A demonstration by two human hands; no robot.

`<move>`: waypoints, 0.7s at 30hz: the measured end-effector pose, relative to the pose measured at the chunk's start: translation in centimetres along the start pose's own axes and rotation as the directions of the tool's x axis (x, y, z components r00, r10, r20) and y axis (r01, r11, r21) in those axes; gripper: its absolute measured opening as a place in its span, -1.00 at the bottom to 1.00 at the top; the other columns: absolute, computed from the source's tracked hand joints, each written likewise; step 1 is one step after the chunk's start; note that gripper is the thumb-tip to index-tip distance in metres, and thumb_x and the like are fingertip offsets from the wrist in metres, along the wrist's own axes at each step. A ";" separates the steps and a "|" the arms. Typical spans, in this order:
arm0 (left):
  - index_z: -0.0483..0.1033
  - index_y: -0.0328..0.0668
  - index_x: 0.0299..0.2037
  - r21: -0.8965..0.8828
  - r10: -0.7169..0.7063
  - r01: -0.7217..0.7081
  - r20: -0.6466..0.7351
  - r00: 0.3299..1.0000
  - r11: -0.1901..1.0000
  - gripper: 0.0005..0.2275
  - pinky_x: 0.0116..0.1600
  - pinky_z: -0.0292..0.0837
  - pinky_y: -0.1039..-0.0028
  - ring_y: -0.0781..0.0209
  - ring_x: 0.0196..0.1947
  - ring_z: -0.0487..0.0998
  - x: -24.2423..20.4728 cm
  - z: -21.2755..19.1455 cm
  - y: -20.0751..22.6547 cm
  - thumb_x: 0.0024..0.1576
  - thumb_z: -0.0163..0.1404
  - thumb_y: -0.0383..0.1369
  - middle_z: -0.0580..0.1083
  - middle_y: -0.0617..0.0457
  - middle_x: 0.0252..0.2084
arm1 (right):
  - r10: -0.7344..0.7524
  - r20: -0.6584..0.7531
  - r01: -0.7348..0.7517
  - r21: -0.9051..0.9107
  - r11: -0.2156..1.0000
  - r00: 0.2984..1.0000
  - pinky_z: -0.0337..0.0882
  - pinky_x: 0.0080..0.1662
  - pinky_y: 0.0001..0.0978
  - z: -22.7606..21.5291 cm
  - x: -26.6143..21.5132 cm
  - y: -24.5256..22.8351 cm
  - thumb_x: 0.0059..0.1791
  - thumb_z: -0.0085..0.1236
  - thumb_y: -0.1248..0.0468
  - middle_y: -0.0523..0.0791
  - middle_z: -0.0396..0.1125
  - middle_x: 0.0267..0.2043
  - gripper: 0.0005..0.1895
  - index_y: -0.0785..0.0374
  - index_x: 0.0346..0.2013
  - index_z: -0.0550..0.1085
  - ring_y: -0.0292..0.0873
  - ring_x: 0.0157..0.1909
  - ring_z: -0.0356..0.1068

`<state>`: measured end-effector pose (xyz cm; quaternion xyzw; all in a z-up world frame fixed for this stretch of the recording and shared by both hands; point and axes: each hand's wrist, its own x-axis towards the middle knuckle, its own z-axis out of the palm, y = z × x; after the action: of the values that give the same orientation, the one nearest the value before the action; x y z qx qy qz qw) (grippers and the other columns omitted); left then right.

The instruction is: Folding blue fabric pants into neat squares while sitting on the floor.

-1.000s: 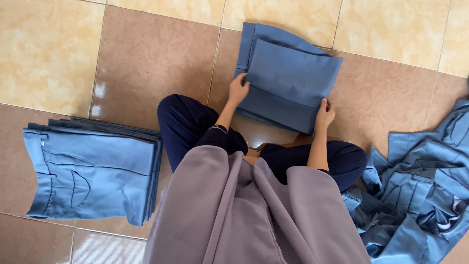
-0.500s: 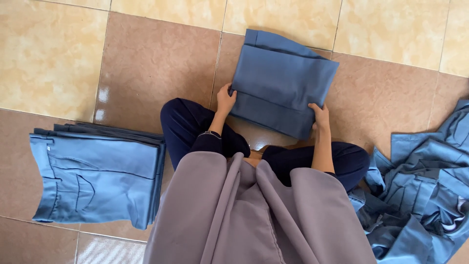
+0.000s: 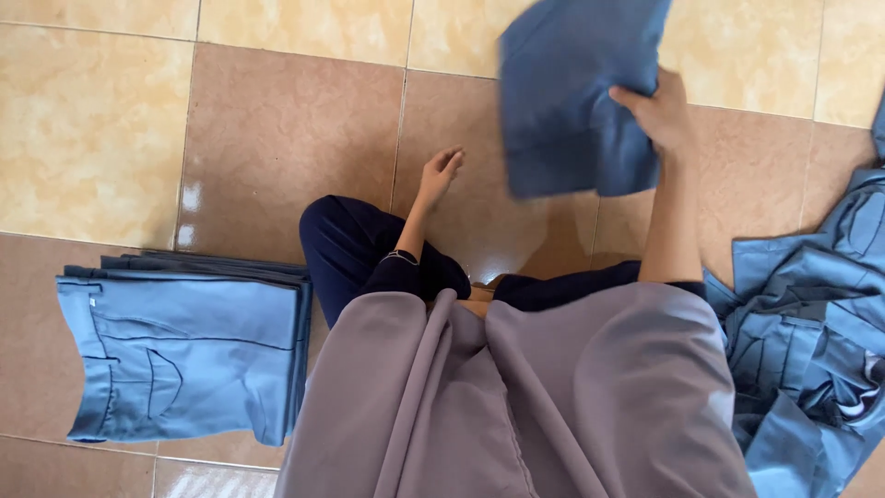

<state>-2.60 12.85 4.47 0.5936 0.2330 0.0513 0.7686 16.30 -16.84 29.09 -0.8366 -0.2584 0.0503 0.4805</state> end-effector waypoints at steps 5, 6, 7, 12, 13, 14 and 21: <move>0.29 -0.27 0.34 -0.331 -0.154 0.227 0.233 0.960 0.916 -0.30 0.29 0.32 0.16 -0.12 0.26 0.42 0.0 2.7 6.5 0.14 -0.18 0.14 0.37 -0.23 0.29 | -0.280 0.128 0.291 -0.672 0.681 0.951 0.38 -0.34 -0.30 4.1 -0.4 -5.3 -0.06 0.22 0.35 -0.07 0.52 -0.31 -0.66 0.23 0.02 0.62 -0.07 -0.44 0.42; 0.17 -0.24 0.41 -0.496 -0.158 0.308 0.320 0.934 0.812 -0.19 0.30 0.25 0.06 -0.18 0.29 0.35 0.5 2.9 6.7 0.10 -0.27 0.25 0.29 -0.29 0.34 | -0.385 0.175 0.367 -0.777 0.512 0.906 0.35 -0.40 -0.49 5.7 -0.8 -4.6 -0.11 0.15 0.42 -0.21 0.56 -0.27 -0.51 0.04 0.10 0.64 -0.27 -0.45 0.43; 0.17 -0.24 0.41 -0.495 -0.159 0.309 0.323 0.933 0.812 -0.19 0.30 0.25 0.06 -0.18 0.29 0.35 -0.2 2.9 8.7 0.10 -0.27 0.25 0.29 -0.29 0.34 | -0.383 0.173 0.365 -0.778 0.512 0.907 0.35 -0.40 -0.49 7.8 -2.1 -2.8 -0.11 0.15 0.42 -0.21 0.56 -0.27 -0.51 0.04 0.10 0.64 -0.27 -0.45 0.43; -0.21 -0.16 0.56 -0.342 -0.455 0.482 0.161 0.876 0.806 0.05 0.54 -0.21 -0.21 -0.35 0.55 -0.13 -0.9 2.8 12.4 0.02 0.12 0.24 -0.14 -0.41 0.55 | -0.362 0.317 0.438 -0.838 0.325 0.876 0.38 -0.28 -0.18 17.1 -9.7 6.7 -0.15 0.15 0.31 -0.27 0.56 -0.07 -0.32 -0.27 0.25 0.43 -0.13 -0.19 0.54; -0.21 -0.16 0.56 -0.340 -0.456 0.483 0.161 0.875 0.807 0.05 0.54 -0.21 -0.21 -0.35 0.55 -0.13 0.5 1.2 4.2 0.02 0.12 0.24 -0.14 -0.41 0.55 | -0.362 0.316 0.436 -0.839 0.326 0.877 0.38 -0.28 -0.18 18.6 -11.8 8.6 -0.15 0.15 0.31 -0.27 0.56 -0.07 -0.32 -0.27 0.25 0.43 -0.13 -0.19 0.54; 0.06 -0.18 0.46 -0.032 -0.451 0.453 0.056 0.891 0.891 -0.19 0.40 0.05 -0.24 -0.33 0.42 0.12 2.5 -0.8 -3.2 0.01 0.15 -0.08 0.13 -0.36 0.40 | -0.292 0.297 0.401 -0.814 0.420 0.909 0.34 -0.16 -0.14 20.1 -13.8 10.4 -0.22 0.25 0.21 -0.26 0.50 0.07 -0.27 -0.24 0.27 0.42 -0.10 -0.05 0.48; 0.39 -0.42 0.27 0.783 -0.521 0.299 0.036 0.853 0.545 -0.17 0.24 0.44 -0.07 -0.32 0.25 0.43 0.3 -5.7 -7.6 -0.23 0.41 -0.17 0.43 -0.38 0.22 | 0.031 0.395 0.286 -0.715 0.638 0.918 0.29 0.16 -0.03 21.0 -18.7 11.7 -0.17 0.10 0.29 -0.30 0.29 0.39 -0.23 -0.35 0.33 0.37 -0.01 0.30 0.27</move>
<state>-6.23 15.78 -3.79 0.7862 0.2613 -0.3125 0.4647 -2.26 -14.24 5.15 -0.9137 -0.4009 0.0601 0.0293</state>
